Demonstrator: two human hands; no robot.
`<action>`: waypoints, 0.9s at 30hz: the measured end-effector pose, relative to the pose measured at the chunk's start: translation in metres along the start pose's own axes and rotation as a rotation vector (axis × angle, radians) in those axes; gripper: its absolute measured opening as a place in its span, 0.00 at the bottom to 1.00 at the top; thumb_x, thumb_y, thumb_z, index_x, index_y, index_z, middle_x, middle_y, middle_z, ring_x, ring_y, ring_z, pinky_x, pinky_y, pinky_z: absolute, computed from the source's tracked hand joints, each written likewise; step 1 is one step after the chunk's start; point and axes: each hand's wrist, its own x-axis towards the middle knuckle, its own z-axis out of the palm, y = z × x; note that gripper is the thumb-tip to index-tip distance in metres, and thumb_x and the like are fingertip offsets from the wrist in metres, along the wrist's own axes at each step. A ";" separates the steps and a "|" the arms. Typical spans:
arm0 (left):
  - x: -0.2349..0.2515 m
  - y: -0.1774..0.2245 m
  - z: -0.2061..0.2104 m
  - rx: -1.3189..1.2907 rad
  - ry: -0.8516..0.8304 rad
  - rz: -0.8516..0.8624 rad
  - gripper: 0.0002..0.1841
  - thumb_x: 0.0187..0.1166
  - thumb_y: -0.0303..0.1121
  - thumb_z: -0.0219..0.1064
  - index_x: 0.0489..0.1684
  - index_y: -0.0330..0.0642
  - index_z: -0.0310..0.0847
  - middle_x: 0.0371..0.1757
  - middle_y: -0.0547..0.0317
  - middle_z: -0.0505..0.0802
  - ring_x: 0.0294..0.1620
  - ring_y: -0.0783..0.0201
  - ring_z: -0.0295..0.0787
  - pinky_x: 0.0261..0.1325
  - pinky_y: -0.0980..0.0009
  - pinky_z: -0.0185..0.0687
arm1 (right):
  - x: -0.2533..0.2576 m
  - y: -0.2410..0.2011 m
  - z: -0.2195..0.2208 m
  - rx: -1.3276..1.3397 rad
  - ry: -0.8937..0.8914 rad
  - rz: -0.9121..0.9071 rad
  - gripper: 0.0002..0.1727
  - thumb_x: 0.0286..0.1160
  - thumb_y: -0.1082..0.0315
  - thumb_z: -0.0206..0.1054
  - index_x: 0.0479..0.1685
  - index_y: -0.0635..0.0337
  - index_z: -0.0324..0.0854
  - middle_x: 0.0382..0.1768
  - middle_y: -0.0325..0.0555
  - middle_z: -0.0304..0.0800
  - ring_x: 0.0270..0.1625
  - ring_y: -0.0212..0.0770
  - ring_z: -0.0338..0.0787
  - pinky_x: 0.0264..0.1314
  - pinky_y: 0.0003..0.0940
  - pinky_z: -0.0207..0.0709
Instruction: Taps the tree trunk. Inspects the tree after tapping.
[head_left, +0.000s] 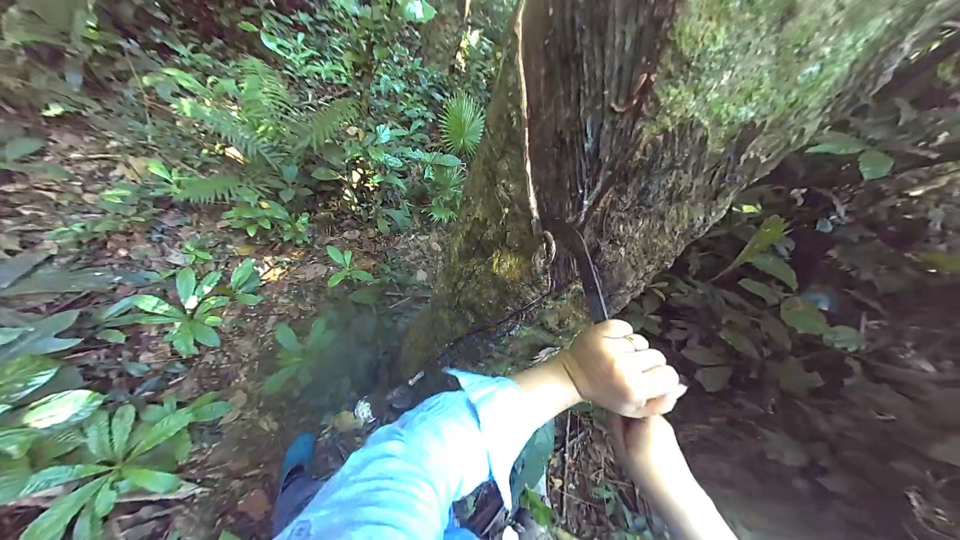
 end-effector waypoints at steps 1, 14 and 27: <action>0.003 -0.001 -0.005 -0.013 -0.030 0.019 0.21 0.78 0.40 0.59 0.08 0.45 0.78 0.11 0.58 0.80 0.18 0.57 0.77 0.35 0.62 0.70 | -0.002 -0.002 0.001 0.006 0.006 0.000 0.15 0.75 0.67 0.60 0.44 0.74 0.82 0.26 0.59 0.91 0.25 0.56 0.93 0.28 0.52 0.87; -0.053 0.063 0.011 -0.263 -0.481 0.154 0.10 0.73 0.32 0.71 0.20 0.43 0.87 0.21 0.57 0.89 0.26 0.58 0.88 0.37 0.61 0.78 | -0.120 0.014 0.006 0.148 -0.045 0.185 0.28 0.76 0.64 0.63 0.62 0.86 0.70 0.28 0.63 0.89 0.25 0.54 0.91 0.32 0.52 0.86; -0.008 0.011 -0.023 -0.047 -0.250 0.155 0.17 0.74 0.34 0.65 0.10 0.43 0.79 0.11 0.58 0.81 0.16 0.59 0.78 0.29 0.64 0.71 | -0.041 0.000 0.035 0.213 0.164 -0.024 0.22 0.86 0.52 0.53 0.47 0.66 0.77 0.23 0.46 0.85 0.24 0.31 0.86 0.32 0.24 0.83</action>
